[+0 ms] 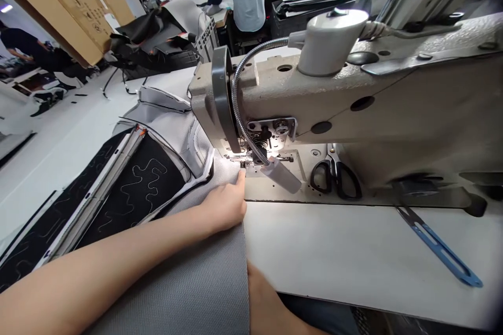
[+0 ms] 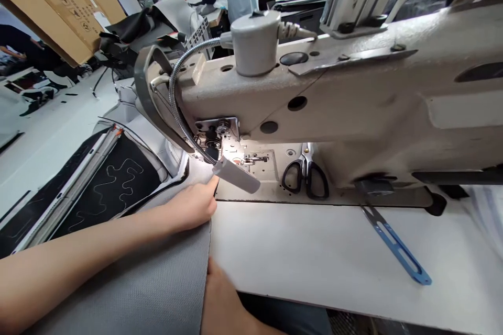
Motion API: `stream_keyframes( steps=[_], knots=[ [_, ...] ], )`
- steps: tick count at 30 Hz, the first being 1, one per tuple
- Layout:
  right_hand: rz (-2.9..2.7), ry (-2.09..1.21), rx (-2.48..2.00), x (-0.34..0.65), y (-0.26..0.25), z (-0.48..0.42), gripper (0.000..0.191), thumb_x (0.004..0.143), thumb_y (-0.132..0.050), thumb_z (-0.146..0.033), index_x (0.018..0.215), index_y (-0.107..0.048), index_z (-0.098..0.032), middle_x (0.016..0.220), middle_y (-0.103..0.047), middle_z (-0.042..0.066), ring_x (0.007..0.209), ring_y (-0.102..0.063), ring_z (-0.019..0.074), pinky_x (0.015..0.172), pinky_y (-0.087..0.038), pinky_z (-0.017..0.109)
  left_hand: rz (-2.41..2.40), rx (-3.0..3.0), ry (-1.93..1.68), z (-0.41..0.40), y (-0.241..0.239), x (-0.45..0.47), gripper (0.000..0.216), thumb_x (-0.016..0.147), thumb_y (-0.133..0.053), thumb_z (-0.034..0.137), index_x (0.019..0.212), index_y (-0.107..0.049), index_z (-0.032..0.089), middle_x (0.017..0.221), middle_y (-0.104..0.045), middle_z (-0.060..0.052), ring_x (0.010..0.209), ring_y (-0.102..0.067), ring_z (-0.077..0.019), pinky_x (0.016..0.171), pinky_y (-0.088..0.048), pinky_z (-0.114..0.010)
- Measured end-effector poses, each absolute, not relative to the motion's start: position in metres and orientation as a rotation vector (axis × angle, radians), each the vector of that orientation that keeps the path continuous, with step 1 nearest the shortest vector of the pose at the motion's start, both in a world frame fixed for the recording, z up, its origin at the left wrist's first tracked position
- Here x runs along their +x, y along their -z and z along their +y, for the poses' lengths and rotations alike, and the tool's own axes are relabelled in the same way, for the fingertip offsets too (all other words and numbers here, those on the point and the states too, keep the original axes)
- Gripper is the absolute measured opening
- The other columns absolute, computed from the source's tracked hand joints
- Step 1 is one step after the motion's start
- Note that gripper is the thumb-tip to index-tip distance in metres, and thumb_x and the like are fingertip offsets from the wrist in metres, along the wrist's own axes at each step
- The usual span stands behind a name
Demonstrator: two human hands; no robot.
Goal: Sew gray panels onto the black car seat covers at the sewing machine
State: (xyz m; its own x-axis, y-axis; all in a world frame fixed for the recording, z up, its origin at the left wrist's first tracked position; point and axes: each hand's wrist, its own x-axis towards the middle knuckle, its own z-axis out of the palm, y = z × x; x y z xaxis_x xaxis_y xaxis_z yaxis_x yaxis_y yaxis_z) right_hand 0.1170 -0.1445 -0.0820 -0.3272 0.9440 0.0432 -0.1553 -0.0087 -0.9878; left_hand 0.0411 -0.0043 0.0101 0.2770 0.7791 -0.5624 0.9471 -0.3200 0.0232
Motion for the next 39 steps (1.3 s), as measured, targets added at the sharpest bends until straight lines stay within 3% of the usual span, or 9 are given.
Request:
stream_keyframes(
  steps=[4,11,21,29,32,33,34,36,39],
  knots=[
    [-1.789,-1.139,-0.870,0.119,0.087,-0.144,0.034,0.095,-0.044,-0.028,0.127,-0.054,-0.025,0.104,-0.067,0.004,0.107,-0.060,0.0194,0.101,-0.047,0.036,1.530,2.095,0.791,-0.024,-0.015,0.036,0.081,0.081,-0.041,0.025,0.148,0.000,0.005,0.094,-0.068,-0.016,0.085,-0.065,-0.0297,0.064,-0.045,-0.031],
    [-2.082,-0.720,-0.759,0.132,0.095,-0.142,0.039,0.091,-0.041,-0.014,0.124,-0.057,-0.026,0.110,-0.067,0.001,0.117,-0.053,0.0148,0.118,-0.011,0.039,1.517,2.152,0.833,-0.012,-0.011,0.034,0.076,0.080,-0.036,0.015,0.149,-0.006,0.006,0.091,-0.069,-0.016,0.080,-0.066,-0.0254,0.056,-0.040,-0.027],
    [-2.224,-0.049,-0.924,0.128,0.095,-0.140,0.036,0.085,-0.049,-0.020,0.115,-0.064,-0.009,0.115,-0.064,0.015,0.117,-0.051,0.0347,0.103,-0.043,0.051,1.538,2.298,0.680,-0.005,-0.009,0.040,0.065,0.077,-0.037,0.016,0.141,-0.026,0.006,0.087,-0.070,-0.013,0.080,-0.066,-0.0276,0.059,-0.043,-0.031],
    [-2.147,-0.046,-0.951,0.119,0.100,-0.133,0.027,0.088,-0.045,-0.014,0.095,-0.071,-0.019,0.099,-0.072,0.006,0.114,-0.058,0.0218,0.108,-0.038,0.045,1.464,2.462,0.542,0.000,-0.011,0.037,0.051,0.092,-0.033,0.036,0.132,-0.043,0.006,0.122,-0.056,-0.022,0.111,-0.054,-0.0340,0.088,-0.048,-0.045],
    [-2.111,0.031,-1.068,0.117,0.100,-0.131,0.039,0.093,-0.031,-0.015,0.083,-0.069,-0.017,0.090,-0.073,0.002,0.102,-0.063,0.0095,0.095,-0.047,0.023,1.280,2.500,0.554,-0.040,-0.005,0.011,0.061,0.087,-0.039,0.033,0.141,-0.033,0.007,0.147,-0.033,-0.020,0.134,-0.032,-0.0374,0.105,-0.036,-0.049],
    [-2.115,0.042,-1.083,0.117,0.100,-0.132,0.043,0.093,-0.028,-0.015,0.076,-0.066,-0.021,0.092,-0.073,0.002,0.100,-0.064,0.0081,0.068,-0.059,0.019,1.223,2.525,0.549,-0.062,0.003,-0.001,0.068,0.084,-0.043,0.031,0.145,-0.025,0.009,0.152,-0.023,-0.018,0.139,-0.021,-0.0385,0.109,-0.031,-0.051],
    [-2.126,0.039,-1.079,0.118,0.100,-0.133,0.042,0.093,-0.027,-0.014,0.086,-0.068,-0.015,0.096,-0.072,0.003,0.100,-0.065,0.0081,0.088,-0.049,0.017,1.197,2.567,0.507,-0.087,0.013,-0.012,0.075,0.079,-0.046,0.026,0.148,-0.019,0.012,0.155,-0.017,-0.016,0.140,-0.017,-0.0382,0.109,-0.030,-0.051],
    [-2.139,0.005,-1.041,0.122,0.099,-0.135,0.038,0.092,-0.031,-0.011,0.095,-0.068,-0.017,0.104,-0.071,0.004,0.104,-0.063,0.0110,0.093,-0.049,0.020,1.204,2.707,0.312,-0.139,0.039,-0.032,0.093,0.071,-0.051,0.021,0.150,-0.003,0.017,0.156,-0.011,-0.014,0.140,-0.017,-0.0380,0.108,-0.033,-0.051],
    [-2.157,-0.051,-0.945,0.127,0.095,-0.138,0.035,0.091,-0.037,-0.012,0.111,-0.065,-0.018,0.111,-0.068,0.006,0.113,-0.058,0.0145,0.105,-0.044,0.029,1.524,2.783,0.106,-0.192,0.077,-0.051,0.100,0.066,-0.047,0.006,0.150,0.005,0.021,0.152,-0.025,-0.012,0.138,-0.028,-0.0334,0.108,-0.035,-0.051]
  ],
)
